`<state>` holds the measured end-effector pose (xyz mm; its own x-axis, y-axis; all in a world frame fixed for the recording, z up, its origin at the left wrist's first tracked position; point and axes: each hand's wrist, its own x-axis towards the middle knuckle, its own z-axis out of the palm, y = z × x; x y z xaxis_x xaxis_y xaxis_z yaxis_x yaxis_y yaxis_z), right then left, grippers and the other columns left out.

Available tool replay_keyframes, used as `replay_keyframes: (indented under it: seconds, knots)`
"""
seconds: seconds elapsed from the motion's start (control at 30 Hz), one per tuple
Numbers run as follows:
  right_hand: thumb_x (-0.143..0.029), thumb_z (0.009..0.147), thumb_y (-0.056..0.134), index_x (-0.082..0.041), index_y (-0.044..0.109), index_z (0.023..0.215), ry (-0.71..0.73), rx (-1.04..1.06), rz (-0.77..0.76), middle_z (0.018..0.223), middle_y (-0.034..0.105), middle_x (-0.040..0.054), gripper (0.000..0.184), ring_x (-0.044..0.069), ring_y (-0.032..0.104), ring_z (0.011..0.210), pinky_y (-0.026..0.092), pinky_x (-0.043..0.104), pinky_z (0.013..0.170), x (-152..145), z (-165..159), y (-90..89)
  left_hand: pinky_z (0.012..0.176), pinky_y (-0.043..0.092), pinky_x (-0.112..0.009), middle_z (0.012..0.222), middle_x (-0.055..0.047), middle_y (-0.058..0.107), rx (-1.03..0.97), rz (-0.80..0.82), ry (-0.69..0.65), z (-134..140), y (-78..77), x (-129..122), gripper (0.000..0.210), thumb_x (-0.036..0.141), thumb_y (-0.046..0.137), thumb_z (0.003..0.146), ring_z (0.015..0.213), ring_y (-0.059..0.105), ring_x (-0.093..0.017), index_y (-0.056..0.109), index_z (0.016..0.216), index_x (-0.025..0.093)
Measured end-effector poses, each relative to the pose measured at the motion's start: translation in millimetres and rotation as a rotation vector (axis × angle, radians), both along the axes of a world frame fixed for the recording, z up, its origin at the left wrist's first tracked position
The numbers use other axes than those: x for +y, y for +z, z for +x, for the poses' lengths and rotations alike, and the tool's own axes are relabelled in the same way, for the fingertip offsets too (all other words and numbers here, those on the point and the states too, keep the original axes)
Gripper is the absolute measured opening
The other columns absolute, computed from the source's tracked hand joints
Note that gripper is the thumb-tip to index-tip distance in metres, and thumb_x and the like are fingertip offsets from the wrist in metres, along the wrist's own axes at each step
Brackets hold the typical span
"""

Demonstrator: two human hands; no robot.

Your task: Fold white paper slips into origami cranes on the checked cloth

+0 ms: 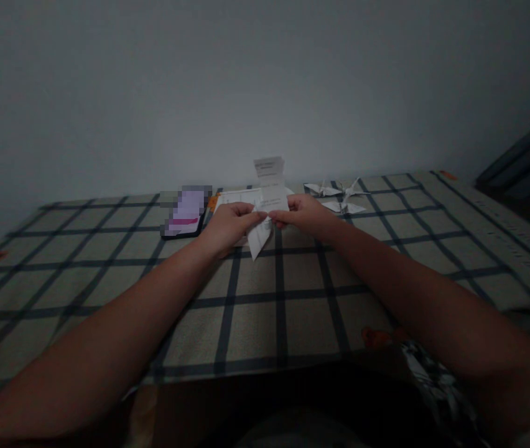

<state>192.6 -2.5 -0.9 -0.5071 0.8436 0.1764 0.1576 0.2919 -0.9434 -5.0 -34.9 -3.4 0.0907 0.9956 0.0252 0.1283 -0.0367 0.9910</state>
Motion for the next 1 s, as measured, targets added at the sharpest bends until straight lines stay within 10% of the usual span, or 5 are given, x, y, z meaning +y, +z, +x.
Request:
replay_keyframes:
  seconds: [1.0]
  knots:
    - [-0.034,0.074,0.075,-0.016,0.068,0.077,0.013,0.159,0.137,0.081,0.069,0.0039,0.019,0.015,0.062,0.073,0.051,0.028,0.069,5.3,1.1,-1.5,0.072,0.057,-0.03,0.086,-0.01,0.076,-0.343,-0.022,0.092,2.7,-0.2,7.2,0.022,0.023,0.078,0.068,0.071,0.07,-0.018,0.072,0.086,0.011]
